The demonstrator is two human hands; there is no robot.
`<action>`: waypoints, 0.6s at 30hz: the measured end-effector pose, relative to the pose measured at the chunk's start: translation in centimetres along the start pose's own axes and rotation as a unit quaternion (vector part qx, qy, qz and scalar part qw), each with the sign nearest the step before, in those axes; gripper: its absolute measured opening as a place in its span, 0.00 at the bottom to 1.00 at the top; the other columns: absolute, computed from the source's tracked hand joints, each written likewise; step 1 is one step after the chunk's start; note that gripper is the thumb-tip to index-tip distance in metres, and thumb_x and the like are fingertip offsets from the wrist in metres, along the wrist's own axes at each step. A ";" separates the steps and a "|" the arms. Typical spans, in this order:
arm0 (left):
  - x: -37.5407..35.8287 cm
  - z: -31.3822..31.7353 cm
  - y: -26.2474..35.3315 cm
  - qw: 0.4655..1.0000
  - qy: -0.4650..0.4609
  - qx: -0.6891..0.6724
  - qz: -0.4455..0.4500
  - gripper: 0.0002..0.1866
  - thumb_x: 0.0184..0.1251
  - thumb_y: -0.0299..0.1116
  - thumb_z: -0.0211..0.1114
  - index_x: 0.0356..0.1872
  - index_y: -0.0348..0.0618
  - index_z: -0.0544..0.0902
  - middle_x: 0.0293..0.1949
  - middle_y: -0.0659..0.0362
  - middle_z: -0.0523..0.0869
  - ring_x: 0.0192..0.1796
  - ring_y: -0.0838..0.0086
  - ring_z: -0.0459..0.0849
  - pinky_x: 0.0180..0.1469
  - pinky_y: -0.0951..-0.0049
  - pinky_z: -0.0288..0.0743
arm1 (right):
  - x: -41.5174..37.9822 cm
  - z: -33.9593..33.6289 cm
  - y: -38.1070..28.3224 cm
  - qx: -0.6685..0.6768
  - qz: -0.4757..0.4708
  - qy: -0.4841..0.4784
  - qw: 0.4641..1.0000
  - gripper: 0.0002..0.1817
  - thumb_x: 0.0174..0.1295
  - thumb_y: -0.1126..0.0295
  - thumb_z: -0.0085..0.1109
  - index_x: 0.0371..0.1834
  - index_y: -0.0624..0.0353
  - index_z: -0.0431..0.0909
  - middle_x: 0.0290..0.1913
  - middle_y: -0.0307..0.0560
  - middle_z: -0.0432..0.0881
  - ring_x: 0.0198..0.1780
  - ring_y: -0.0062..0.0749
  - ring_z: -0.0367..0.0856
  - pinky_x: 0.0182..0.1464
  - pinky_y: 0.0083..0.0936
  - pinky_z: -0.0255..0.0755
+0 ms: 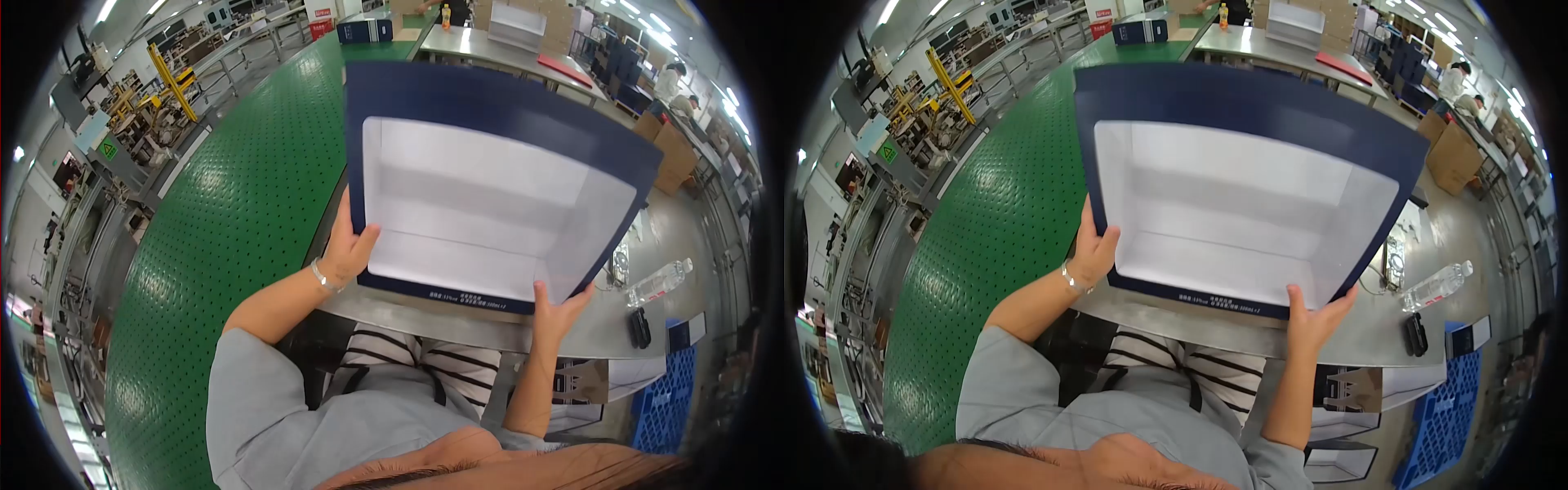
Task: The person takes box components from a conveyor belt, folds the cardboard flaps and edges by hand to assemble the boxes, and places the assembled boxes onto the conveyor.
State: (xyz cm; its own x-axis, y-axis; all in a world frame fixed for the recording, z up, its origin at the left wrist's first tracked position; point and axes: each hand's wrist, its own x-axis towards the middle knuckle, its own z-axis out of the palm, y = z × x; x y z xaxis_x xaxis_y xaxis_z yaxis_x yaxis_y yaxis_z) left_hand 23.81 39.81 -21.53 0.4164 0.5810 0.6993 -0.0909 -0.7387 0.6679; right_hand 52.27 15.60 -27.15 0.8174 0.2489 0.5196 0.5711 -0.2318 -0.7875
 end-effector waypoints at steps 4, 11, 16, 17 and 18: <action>-2.6 0.2 -1.7 0.998 -0.004 0.023 0.064 0.39 0.70 0.34 0.60 0.77 0.30 0.53 0.69 0.39 0.70 0.70 0.50 0.71 0.72 0.61 0.64 | -1.4 0.3 0.9 0.032 0.017 -0.008 0.999 0.53 0.53 0.60 0.77 0.75 0.72 0.52 0.70 0.70 0.63 0.71 0.59 0.64 0.73 0.43 0.59; -2.7 0.7 -6.2 0.992 -0.052 0.069 -0.088 0.38 0.71 0.37 0.59 0.76 0.30 0.54 0.69 0.39 0.70 0.68 0.52 0.73 0.71 0.60 0.64 | -0.8 0.5 3.4 -0.051 -0.010 -0.075 0.996 0.51 0.51 0.58 0.79 0.71 0.71 0.56 0.63 0.66 0.70 0.62 0.59 0.72 0.67 0.45 0.66; 3.6 -1.9 -8.0 0.996 -0.076 0.042 -0.024 0.38 0.74 0.45 0.56 0.76 0.31 0.54 0.68 0.40 0.70 0.67 0.53 0.74 0.70 0.62 0.65 | 4.8 1.6 3.3 0.042 0.004 -0.196 0.980 0.43 0.55 0.64 0.75 0.70 0.68 0.61 0.58 0.60 0.74 0.57 0.54 0.76 0.64 0.41 0.69; 4.6 -2.4 -8.6 0.996 -0.085 0.028 0.007 0.39 0.75 0.47 0.55 0.76 0.31 0.54 0.68 0.40 0.70 0.66 0.53 0.74 0.70 0.62 0.65 | 5.8 1.9 5.1 0.092 -0.025 -0.216 0.972 0.41 0.56 0.66 0.72 0.70 0.67 0.62 0.58 0.59 0.75 0.56 0.51 0.77 0.63 0.40 0.70; 5.2 -2.6 -8.9 0.995 -0.092 0.011 0.038 0.40 0.76 0.50 0.54 0.77 0.32 0.54 0.68 0.40 0.70 0.66 0.53 0.74 0.70 0.62 0.65 | 6.9 2.1 6.2 0.136 -0.056 -0.236 0.961 0.39 0.57 0.68 0.70 0.70 0.66 0.63 0.58 0.57 0.76 0.55 0.48 0.78 0.62 0.39 0.71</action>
